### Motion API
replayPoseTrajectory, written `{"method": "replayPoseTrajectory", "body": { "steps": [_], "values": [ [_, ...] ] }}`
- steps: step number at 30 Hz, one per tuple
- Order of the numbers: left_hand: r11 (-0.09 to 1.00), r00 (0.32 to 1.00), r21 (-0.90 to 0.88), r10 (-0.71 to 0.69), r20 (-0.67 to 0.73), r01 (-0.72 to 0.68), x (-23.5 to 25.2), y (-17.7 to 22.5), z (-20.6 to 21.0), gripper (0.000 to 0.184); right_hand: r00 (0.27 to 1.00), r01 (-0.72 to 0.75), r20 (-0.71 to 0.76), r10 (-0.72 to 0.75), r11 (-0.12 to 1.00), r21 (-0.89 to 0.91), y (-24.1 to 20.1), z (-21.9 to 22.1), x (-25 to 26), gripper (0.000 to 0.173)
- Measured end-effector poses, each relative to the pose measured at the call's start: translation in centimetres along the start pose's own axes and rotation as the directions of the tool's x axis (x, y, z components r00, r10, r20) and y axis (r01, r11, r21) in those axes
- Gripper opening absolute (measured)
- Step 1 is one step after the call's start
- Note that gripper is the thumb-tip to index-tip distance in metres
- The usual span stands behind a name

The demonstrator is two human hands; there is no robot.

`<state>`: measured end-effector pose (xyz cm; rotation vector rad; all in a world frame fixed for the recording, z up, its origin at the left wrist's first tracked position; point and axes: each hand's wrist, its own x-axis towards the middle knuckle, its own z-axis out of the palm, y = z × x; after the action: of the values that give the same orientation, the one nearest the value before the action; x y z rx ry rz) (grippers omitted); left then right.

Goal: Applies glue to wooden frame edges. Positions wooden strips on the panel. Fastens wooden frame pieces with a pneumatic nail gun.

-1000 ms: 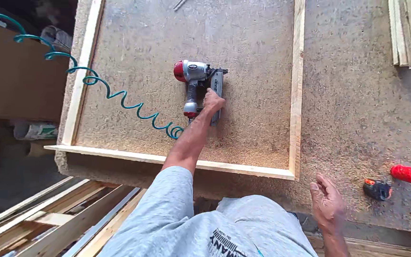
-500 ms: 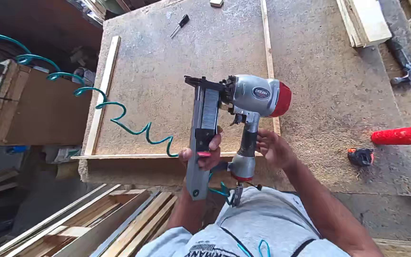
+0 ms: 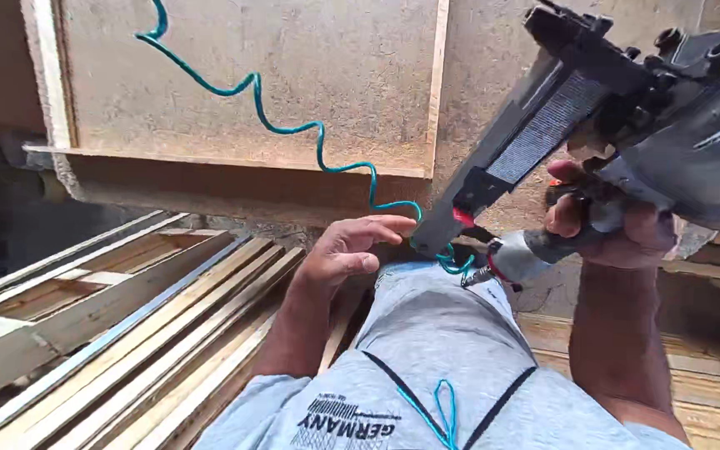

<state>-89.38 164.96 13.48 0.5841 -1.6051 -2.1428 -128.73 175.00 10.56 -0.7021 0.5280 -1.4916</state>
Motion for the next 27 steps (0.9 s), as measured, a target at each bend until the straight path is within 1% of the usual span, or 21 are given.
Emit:
{"method": "replayPoseTrajectory", "body": {
  "steps": [1, 2, 3, 4, 5, 6, 7, 8, 9, 10, 11, 12, 13, 14, 16, 18, 21, 24, 27],
  "values": [
    [0.989, 0.990, 0.056, -0.132, -0.044, 0.134, -2.0, -0.8, -0.3, 0.040, 0.999, 0.000, -0.047, -0.003, 0.998, -0.060, -0.2, -0.6, -1.0, 0.045],
    [0.954, 0.958, 0.122, -0.259, -0.126, 0.274, -3.4, -1.5, -0.3, 0.034, 0.996, 0.002, -0.089, -0.011, 0.995, -0.104, -0.2, -1.4, -1.8, 0.043],
    [0.908, 0.918, 0.195, -0.328, -0.225, 0.372, -4.2, -1.9, 0.2, 0.029, 0.992, -0.005, -0.127, -0.012, 0.991, -0.133, -0.1, -2.0, -2.5, 0.039],
    [0.902, 0.916, 0.244, -0.285, -0.281, 0.356, -4.2, -1.7, 0.9, 0.025, 0.987, -0.026, -0.163, 0.003, 0.991, -0.134, 0.2, -2.6, -2.8, 0.036],
    [0.930, 0.941, 0.284, -0.143, -0.306, 0.234, -3.6, -0.9, 2.1, 0.021, 0.980, -0.060, -0.197, 0.037, 0.992, -0.114, 0.6, -2.8, -3.1, 0.034],
    [0.932, 0.949, 0.357, 0.051, -0.311, 0.067, -2.4, 0.1, 3.9, 0.018, 0.971, -0.104, -0.224, 0.086, 0.992, -0.072, 1.1, -2.9, -3.5, 0.033],
    [0.870, 0.924, 0.487, 0.247, -0.293, -0.078, -0.6, 1.3, 5.6, 0.022, 0.960, -0.148, -0.243, 0.139, 0.989, -0.019, 1.8, -2.9, -3.8, 0.033],
    [0.744, 0.881, 0.647, 0.407, -0.240, -0.167, 1.8, 2.3, 7.0, 0.035, 0.953, -0.177, -0.244, 0.181, 0.984, 0.038, 2.5, -3.0, -3.8, 0.033],
    [0.568, 0.849, 0.801, 0.505, -0.155, -0.191, 4.9, 3.0, 7.7, 0.050, 0.949, -0.193, -0.237, 0.207, 0.978, 0.078, 3.2, -3.1, -3.6, 0.033],
    [0.395, 0.849, 0.903, 0.523, -0.070, -0.170, 8.3, 3.4, 8.0, 0.067, 0.949, -0.204, -0.222, 0.222, 0.974, 0.102, 3.7, -3.3, -3.4, 0.033],
    [0.266, 0.886, 0.957, 0.463, -0.020, -0.117, 11.4, 3.4, 8.0, 0.084, 0.949, -0.219, -0.209, 0.237, 0.970, 0.108, 4.1, -3.2, -3.3, 0.031],
    [0.165, 0.943, 0.985, 0.333, -0.010, -0.048, 14.0, 3.1, 7.7, 0.097, 0.948, -0.232, -0.197, 0.249, 0.967, 0.103, 4.3, -3.0, -3.3, 0.030],
    [0.092, 0.981, 0.996, 0.191, -0.015, -0.003, 16.1, 2.6, 7.3, 0.102, 0.947, -0.247, -0.187, 0.262, 0.964, 0.097, 4.5, -2.7, -3.3, 0.028],
    [0.063, 0.998, 0.998, 0.069, -0.010, 0.006, 17.5, 2.2, 6.9, 0.098, 0.947, -0.256, -0.175, 0.270, 0.962, 0.099, 4.6, -2.5, -3.2, 0.026],
    [0.076, 0.996, 0.997, -0.083, 0.037, -0.030, 18.4, 1.9, 6.2, 0.085, 0.946, -0.270, -0.155, 0.284, 0.957, 0.105, 4.8, -1.9, -3.2, 0.026],
    [0.104, 0.984, 0.993, -0.165, 0.065, -0.048, 18.1, 2.3, 6.0, 0.077, 0.946, -0.278, -0.143, 0.291, 0.955, 0.104, 5.0, -1.5, -3.4, 0.026],
    [0.131, 0.966, 0.991, -0.257, 0.022, 0.012, 17.6, 2.8, 6.0, 0.070, 0.942, -0.294, -0.132, 0.308, 0.949, 0.112, 5.3, -1.2, -3.6, 0.027],
    [0.133, 0.927, 0.988, -0.375, -0.022, 0.077, 17.7, 3.6, 6.0, 0.066, 0.937, -0.302, -0.146, 0.316, 0.947, 0.115, 5.7, -0.5, -3.5, 0.027],
    [0.142, 0.889, 0.986, -0.457, -0.018, 0.093, 17.8, 4.3, 5.7, 0.060, 0.936, -0.305, -0.150, 0.319, 0.946, 0.105, 6.0, 0.0, -3.6, 0.025]
  ]
}}
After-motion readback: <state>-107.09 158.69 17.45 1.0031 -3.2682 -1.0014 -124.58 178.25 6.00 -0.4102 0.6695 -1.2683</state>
